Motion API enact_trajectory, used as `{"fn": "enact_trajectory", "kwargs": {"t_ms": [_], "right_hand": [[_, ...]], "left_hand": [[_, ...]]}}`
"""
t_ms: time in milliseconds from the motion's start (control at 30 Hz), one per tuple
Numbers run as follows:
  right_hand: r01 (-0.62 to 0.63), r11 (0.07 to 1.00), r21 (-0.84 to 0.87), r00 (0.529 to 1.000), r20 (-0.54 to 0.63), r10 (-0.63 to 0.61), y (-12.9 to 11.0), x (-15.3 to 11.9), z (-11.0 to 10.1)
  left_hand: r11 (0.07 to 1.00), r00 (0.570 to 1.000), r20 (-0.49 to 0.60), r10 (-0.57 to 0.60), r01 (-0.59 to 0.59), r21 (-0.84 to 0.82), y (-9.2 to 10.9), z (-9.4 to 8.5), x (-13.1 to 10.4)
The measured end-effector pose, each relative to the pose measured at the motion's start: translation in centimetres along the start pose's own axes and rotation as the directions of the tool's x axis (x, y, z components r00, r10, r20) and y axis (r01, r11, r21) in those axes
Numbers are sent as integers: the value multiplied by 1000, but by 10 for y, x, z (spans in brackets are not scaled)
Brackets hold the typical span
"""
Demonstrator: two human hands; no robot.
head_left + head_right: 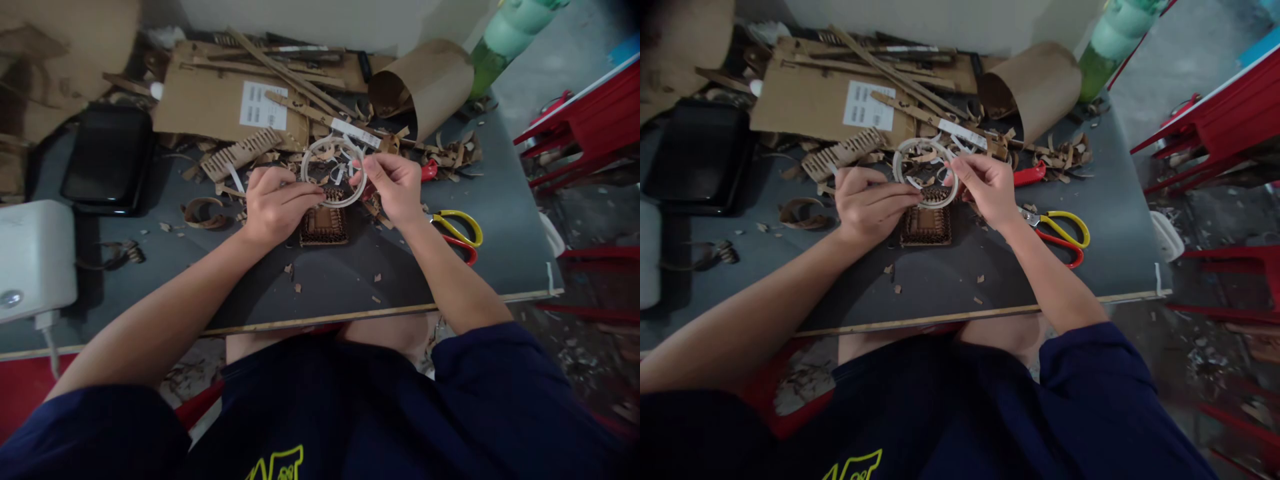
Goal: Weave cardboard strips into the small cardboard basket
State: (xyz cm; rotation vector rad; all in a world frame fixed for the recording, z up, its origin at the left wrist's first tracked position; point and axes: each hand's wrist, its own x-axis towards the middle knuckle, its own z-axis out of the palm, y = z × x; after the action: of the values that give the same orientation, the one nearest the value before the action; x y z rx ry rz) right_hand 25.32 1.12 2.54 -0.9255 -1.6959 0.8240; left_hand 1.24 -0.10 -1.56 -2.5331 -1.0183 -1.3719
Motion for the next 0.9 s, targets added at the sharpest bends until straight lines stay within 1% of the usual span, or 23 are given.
{"fn": "enact_trajectory", "kwargs": {"t_ms": [100, 167, 267, 333, 433, 500, 533, 567, 633, 700, 767, 833, 900], "right_hand": [[-43, 998, 56, 990, 136, 35, -6, -1, -2], [-40, 998, 55, 985, 169, 30, -10, -4, -2], [-22, 1000, 21, 992, 122, 20, -13, -9, 1], [2, 1000, -30, 997, 79, 0, -12, -12, 3], [56, 985, -166, 998, 14, -55, -6, -13, 3], [104, 951, -290, 993, -24, -116, -2, -13, 2], [134, 924, -359, 988, -27, -154, 0, -12, 1], [168, 888, -427, 981, -18, -194, 1, -12, 0], [227, 805, -548, 967, 31, -252, 2, -12, -1], [272, 738, -618, 958, 98, -270, 0, -12, -1], [309, 710, -632, 949, 163, -269, -2, -12, 0], [341, 706, -620, 940, 214, -267, -4, -12, 2], [355, 704, -615, 935, 235, -267, -3, -11, 3]], "left_hand": [[998, 998, 17, -68, 68, -5, -4, 1, 0], [995, 995, -17, -95, 95, 6, -7, 3, 1], [996, 993, -80, -81, 83, 18, -8, 4, 3], [998, 994, -97, -53, 55, 17, -6, 3, 5], [999, 990, -142, 17, -20, -25, 3, -1, 7], [996, 980, -196, 32, -48, -76, 10, -2, 8], [995, 975, -222, 5, -28, -100, 13, -1, 8], [992, 969, -242, -48, 18, -125, 16, 0, 8], [975, 945, -264, -194, 155, -162, 18, 2, 8], [950, 917, -264, -301, 262, -171, 16, 5, 6], [941, 912, -238, -333, 306, -143, 12, 7, 5], [946, 921, -219, -322, 303, -113, 8, 7, 3], [950, 926, -213, -312, 297, -101, 6, 7, 3]]}}
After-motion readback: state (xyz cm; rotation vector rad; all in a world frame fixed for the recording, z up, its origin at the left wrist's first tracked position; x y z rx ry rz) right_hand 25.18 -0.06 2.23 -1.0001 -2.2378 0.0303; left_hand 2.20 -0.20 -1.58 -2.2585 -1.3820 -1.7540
